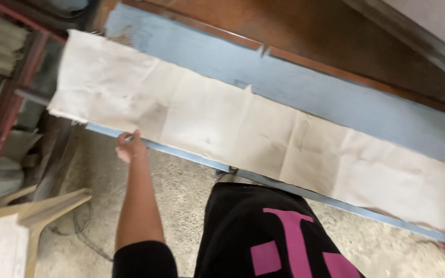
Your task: Cutting a white fabric material and fitting it along metal strips on a workbench.
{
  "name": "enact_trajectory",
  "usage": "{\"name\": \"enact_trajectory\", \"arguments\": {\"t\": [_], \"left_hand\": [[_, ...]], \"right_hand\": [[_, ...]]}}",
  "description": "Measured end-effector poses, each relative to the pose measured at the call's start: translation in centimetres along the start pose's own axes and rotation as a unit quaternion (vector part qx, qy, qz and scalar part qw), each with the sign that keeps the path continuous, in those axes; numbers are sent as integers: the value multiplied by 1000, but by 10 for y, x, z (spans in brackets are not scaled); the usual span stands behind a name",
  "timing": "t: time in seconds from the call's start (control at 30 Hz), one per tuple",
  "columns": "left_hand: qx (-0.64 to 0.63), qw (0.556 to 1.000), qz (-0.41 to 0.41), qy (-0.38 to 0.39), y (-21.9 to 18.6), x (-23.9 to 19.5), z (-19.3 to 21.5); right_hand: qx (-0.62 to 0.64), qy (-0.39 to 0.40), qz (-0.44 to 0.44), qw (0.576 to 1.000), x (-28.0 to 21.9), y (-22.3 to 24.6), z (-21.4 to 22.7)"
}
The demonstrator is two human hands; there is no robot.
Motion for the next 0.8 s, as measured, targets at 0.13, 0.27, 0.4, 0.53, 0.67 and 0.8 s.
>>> {"name": "enact_trajectory", "arguments": {"t": [0.13,0.27,0.4,0.53,0.67,0.8], "left_hand": [[-69,997,-9,47,-12,-21,-7],[-65,998,9,10,-1,-15,3],[21,997,-63,-43,-27,-20,9],[-87,993,-50,-57,-10,-3,0],[218,951,-175,-131,-72,-93,-17],[400,549,-733,30,-91,-315,-196]], "right_hand": [[284,-288,-323,855,-27,11,-2],[310,-396,-357,787,-50,48,-15],[351,-371,-334,792,-46,38,-23],[372,-384,-313,785,-50,67,-35],[361,-383,-264,809,-48,84,-36],[375,-395,-253,799,-49,95,-40]]}}
Point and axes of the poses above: each hand's wrist, its own x-axis towards the middle knuckle, its own z-axis out of the back of the hand, y = z × x, the point moved 10 cm from there along x, towards the middle knuckle, and after that the axes turned 13 degrees about y, right-handed, at the moved point
